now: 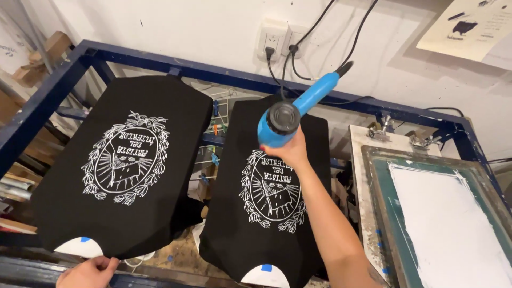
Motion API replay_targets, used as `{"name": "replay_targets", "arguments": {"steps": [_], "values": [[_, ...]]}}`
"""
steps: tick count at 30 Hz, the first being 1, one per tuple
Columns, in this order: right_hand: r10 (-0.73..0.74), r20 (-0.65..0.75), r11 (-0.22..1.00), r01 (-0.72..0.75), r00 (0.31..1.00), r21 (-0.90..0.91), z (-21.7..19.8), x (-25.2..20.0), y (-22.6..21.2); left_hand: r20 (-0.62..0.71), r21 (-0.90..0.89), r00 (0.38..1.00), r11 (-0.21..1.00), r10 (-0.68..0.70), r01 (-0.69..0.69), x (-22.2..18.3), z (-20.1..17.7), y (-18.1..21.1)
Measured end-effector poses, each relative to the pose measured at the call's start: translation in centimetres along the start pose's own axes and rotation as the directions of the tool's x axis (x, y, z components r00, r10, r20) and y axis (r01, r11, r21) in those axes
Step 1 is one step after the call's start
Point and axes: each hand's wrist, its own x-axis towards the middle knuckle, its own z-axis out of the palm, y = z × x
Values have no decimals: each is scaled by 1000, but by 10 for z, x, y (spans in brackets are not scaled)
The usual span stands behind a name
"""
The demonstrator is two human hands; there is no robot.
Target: Screen printing a white design onto black fabric pieces and drying the ink with a handheld heat gun.
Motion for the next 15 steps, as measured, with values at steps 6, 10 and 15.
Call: {"name": "replay_targets", "arguments": {"steps": [6,10,15], "values": [[9,271,967,-78,963,243,-34,-17,4,13,66,1000,998,-13,13,3,1,0],[57,62,997,-60,996,53,-55,-32,6,-50,44,999,999,0,3,5,6,-1],[99,185,983,-125,978,137,-77,-52,14,-17,27,1000,999,23,-22,-19,-12,4]]}}
